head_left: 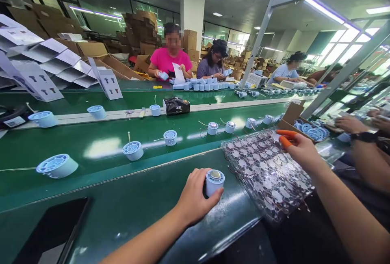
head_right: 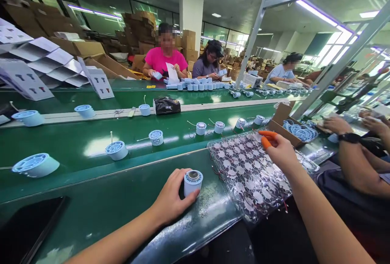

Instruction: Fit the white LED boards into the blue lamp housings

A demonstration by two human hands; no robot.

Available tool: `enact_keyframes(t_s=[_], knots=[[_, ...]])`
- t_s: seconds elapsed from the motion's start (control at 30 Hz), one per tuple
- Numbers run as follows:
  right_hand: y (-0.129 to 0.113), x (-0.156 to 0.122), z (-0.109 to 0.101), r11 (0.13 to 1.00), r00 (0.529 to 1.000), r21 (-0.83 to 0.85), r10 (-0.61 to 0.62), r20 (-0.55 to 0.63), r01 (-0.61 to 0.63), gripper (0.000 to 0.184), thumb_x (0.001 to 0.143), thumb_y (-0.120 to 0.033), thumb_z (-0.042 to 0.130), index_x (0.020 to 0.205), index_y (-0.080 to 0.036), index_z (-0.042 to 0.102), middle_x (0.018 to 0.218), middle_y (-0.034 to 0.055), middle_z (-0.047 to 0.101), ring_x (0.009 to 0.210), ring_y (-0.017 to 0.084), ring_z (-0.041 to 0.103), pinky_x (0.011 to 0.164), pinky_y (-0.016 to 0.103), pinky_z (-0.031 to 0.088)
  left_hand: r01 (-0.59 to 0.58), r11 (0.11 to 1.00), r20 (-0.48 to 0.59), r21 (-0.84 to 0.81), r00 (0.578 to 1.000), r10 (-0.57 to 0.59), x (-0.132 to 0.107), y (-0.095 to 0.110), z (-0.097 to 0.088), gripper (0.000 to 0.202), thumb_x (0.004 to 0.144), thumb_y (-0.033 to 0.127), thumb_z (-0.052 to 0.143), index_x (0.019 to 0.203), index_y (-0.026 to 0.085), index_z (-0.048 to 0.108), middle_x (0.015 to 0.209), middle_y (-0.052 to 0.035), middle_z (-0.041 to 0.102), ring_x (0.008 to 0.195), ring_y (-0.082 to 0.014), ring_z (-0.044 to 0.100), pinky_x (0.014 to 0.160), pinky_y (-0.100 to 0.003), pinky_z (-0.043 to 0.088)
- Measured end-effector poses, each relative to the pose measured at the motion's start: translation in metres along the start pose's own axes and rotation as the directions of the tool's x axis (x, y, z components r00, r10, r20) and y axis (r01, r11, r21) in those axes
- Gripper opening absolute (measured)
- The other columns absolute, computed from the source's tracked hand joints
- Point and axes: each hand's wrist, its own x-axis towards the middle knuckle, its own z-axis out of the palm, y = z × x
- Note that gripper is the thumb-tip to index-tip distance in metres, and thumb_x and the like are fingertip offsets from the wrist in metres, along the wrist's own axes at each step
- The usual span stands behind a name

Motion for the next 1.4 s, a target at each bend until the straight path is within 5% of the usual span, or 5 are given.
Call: enact_keyframes(t_s=[0.27,0.67,1.0,1.17,1.4], knots=[[-0.071,-0.008,0.07,0.949,0.889,0.316,-0.14,0.435,-0.005,0.047,0.082,-0.051,0.072,0.119,-0.021,0.073,0.07,0.0011,0.064,0.056,0.012,0.05,0.048,0.025,0.039,0.073,0.98,-0.014,0.186,0.997,-0.071,0.013,0.003,-0.025,0.05,0.085,0.044,0.071,0.127,0.025,0.051,0.122,-0.0108,0.065,0.11,-0.0314,0.061,0.095,-0.048,0.048],[-0.019,-0.021,0.096,0.962,0.854,0.263,-0.076,0.514,-0.073,0.041,0.086,-0.047,0.063,0.115,-0.02,0.074,0.076,0.0036,0.07,0.057,0.014,0.055,0.049,0.027,0.042,0.207,0.653,-0.03,0.728,0.962,-0.271,0.199,-0.045,-0.065,0.038,0.085,0.042,0.07,0.107,0.011,0.066,0.114,-0.0218,0.068,0.116,-0.039,0.061,0.116,-0.065,0.021],[-0.011,-0.017,0.097,0.937,0.816,-0.085,-0.247,0.523,0.338,0.032,0.092,-0.029,0.051,0.109,-0.02,0.076,0.087,0.0083,0.069,0.068,0.019,0.061,0.065,0.033,0.05,0.229,0.622,-0.078,0.749,0.962,-0.261,0.111,-0.053,-0.1,0.048,0.095,0.026,0.045,0.142,0.016,0.049,0.131,-0.0227,0.057,0.109,-0.0371,0.065,0.09,-0.049,0.052],[-0.005,-0.014,0.105,0.889,0.781,-0.212,-0.217,0.586,0.406,0.047,0.083,-0.035,0.069,0.127,-0.02,0.069,0.108,0.0121,0.07,0.084,0.024,0.067,0.077,0.037,0.053,0.022,0.935,0.179,0.354,0.98,-0.09,0.061,-0.02,-0.068,0.018,0.086,0.03,0.065,0.104,0.024,0.064,0.119,-0.0083,0.07,0.112,-0.0293,0.065,0.093,-0.042,0.055],[-0.016,-0.019,0.099,0.756,0.859,-0.497,-0.165,0.484,0.425,0.038,0.084,-0.033,0.063,0.12,-0.021,0.071,0.106,0.0109,0.073,0.089,0.029,0.069,0.079,0.039,0.052,-0.283,0.951,0.123,0.126,0.955,0.268,0.033,-0.018,-0.025,0.03,0.096,0.014,0.044,0.087,0.021,0.072,0.128,-0.0098,0.068,0.094,-0.0201,0.069,0.085,-0.039,0.057]])
